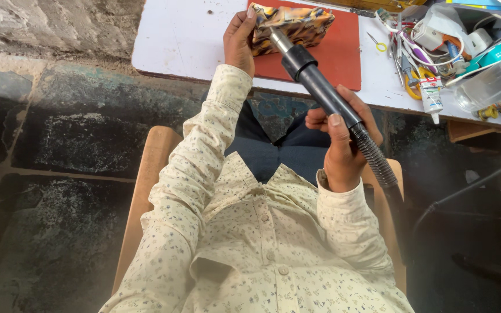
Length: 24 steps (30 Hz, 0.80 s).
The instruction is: The person holds a smartphone covered with a decorative printed shrink film and uses a heat gun to shrink the film around the phone. They rotate the phone, heat all sides, press and smooth the film edges by hand, and check the fit as the film tightens around the device.
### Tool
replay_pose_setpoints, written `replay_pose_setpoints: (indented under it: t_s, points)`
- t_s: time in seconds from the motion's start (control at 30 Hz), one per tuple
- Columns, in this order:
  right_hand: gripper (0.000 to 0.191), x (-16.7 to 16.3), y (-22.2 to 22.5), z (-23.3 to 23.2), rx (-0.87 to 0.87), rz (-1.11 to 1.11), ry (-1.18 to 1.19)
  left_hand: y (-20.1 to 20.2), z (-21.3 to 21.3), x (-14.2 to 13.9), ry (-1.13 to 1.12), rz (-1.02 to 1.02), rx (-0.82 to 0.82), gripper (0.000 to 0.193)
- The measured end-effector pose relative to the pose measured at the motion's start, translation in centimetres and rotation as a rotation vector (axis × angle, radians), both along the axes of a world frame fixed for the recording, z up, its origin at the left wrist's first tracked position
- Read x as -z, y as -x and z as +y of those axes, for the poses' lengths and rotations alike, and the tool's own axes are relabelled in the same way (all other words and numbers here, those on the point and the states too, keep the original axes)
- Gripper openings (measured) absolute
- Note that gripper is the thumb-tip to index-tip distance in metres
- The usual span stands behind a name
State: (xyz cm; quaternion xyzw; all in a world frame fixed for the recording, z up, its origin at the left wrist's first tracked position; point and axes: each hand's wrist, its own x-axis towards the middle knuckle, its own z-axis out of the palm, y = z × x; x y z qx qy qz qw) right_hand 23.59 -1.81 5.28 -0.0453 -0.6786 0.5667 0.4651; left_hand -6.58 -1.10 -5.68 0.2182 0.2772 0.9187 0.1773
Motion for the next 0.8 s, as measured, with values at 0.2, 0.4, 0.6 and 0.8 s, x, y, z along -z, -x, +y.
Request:
replay_pose_setpoints:
  t_s: [0.2,0.4,0.6,0.8]
  points:
    - [0.044,-0.3,0.0,0.4,0.026,0.015,0.046,-0.2,0.3,0.4,-0.077,-0.005,-0.015,0.020]
    - [0.043,0.5,0.4,0.8,0.029,0.034,0.045,0.1,0.2,0.4,-0.111,-0.023,0.007,0.017]
    - [0.043,2.5,5.7,4.2,-0.006,0.216,-0.149,0.2,0.1,0.6,-0.117,0.018,-0.017,0.023]
    - [0.036,5.0,14.9,7.7,0.058,0.353,-0.357,-0.4,-0.5,0.3,-0.076,0.121,-0.049,0.052]
